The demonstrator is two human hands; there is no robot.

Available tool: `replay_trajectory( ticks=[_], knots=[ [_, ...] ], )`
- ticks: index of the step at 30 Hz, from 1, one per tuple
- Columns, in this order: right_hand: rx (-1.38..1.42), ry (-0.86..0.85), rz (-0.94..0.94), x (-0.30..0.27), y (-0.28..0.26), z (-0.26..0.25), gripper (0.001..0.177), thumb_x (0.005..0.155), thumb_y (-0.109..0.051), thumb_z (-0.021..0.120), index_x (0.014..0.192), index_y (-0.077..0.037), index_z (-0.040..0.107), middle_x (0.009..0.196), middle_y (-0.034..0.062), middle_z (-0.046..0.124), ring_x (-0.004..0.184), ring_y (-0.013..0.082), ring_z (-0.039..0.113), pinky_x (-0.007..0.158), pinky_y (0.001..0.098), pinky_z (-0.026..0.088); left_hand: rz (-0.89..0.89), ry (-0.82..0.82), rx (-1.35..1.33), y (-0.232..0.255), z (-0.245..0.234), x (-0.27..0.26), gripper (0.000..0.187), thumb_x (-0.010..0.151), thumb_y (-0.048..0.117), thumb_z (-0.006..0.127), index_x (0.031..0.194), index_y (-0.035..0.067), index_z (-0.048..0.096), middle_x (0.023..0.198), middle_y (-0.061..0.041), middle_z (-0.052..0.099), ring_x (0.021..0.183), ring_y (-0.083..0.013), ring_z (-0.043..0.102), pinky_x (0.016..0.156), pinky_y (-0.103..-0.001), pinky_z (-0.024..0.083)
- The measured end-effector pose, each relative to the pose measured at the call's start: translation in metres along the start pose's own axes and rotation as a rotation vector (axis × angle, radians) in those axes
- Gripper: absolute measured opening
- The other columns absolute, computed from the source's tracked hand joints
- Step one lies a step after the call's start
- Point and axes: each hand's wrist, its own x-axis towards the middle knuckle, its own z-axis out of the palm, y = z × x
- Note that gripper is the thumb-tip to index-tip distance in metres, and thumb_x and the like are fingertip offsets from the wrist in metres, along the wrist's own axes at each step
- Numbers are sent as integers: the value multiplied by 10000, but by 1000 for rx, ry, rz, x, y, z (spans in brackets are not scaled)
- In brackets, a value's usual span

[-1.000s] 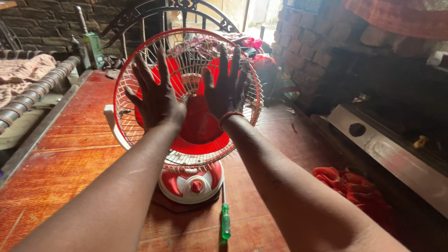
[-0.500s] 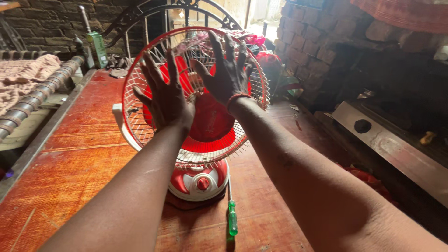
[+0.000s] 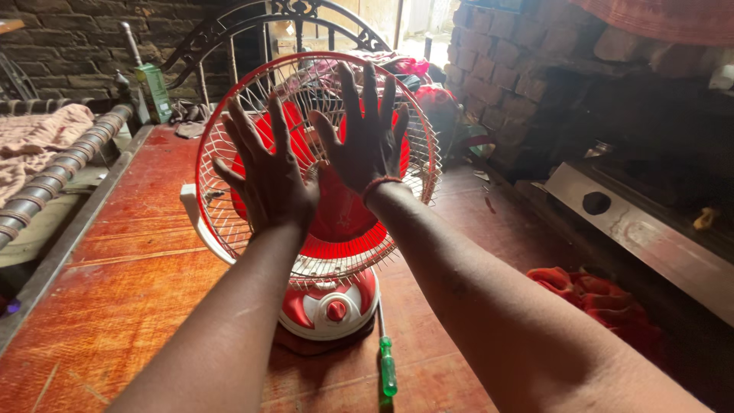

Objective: The person aligns and secures the front wire cage of a red and white electric fan onto its base. They repeatedly adjust the cage with both hands to ensure it is properly seated and then rotate the fan head to check the fit.

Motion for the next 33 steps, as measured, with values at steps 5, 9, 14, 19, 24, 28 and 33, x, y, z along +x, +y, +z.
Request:
replay_trajectory(
  ticks=[5,9,14,19,24,28,33],
  knots=[
    [10,37,-14,-10,-5,-1,828,1031,-724,431,1682,-287,167,1767,83,63,1628,386,21,1262,673,67,19,27,19,-1,1,-2,1163,835,523,833,1658,304,42,1695,-223,-49,1586,-408,35,1134,-806,177],
    [31,67,-49,-17,-4,-3,789,1053,-692,419,1685,-291,170,1772,89,70,1643,387,32,1285,656,65,56,62,18,-4,3,-5,1135,860,541,819,1661,281,58,1690,-229,-47,1584,-415,43,1131,-802,176],
    [-6,121,-117,-28,-4,-4,779,1074,-599,446,1689,-222,153,1763,149,88,1628,417,92,1292,638,126,36,35,40,-5,6,-7,1062,914,554,756,1678,296,65,1709,-206,-65,1599,-375,3,1167,-768,141],
    [-2,102,-128,-42,-7,-10,760,1076,-537,468,1683,-190,170,1753,165,118,1625,421,123,1282,617,148,11,-46,77,-4,4,-10,1008,940,633,628,1685,292,41,1714,-194,-104,1595,-350,-61,1180,-752,110],
    [-28,60,-110,-43,-10,-17,784,1042,-547,484,1665,-178,186,1732,178,122,1604,419,128,1261,617,130,-7,-74,118,3,1,-11,943,980,702,481,1696,270,46,1702,-211,-121,1594,-361,-79,1166,-765,111],
    [22,82,-116,-47,-9,-17,763,1061,-534,491,1669,-164,214,1738,185,145,1617,417,128,1274,617,124,-13,-92,126,4,2,-12,939,963,710,474,1678,275,49,1703,-216,-104,1592,-364,-61,1169,-764,108],
    [15,86,-115,-45,-13,-18,744,1043,-524,501,1648,-155,276,1719,182,194,1598,422,150,1265,616,135,20,-39,173,3,3,-10,928,989,728,438,1677,245,46,1695,-240,-73,1590,-385,-25,1168,-759,115]
  ],
)
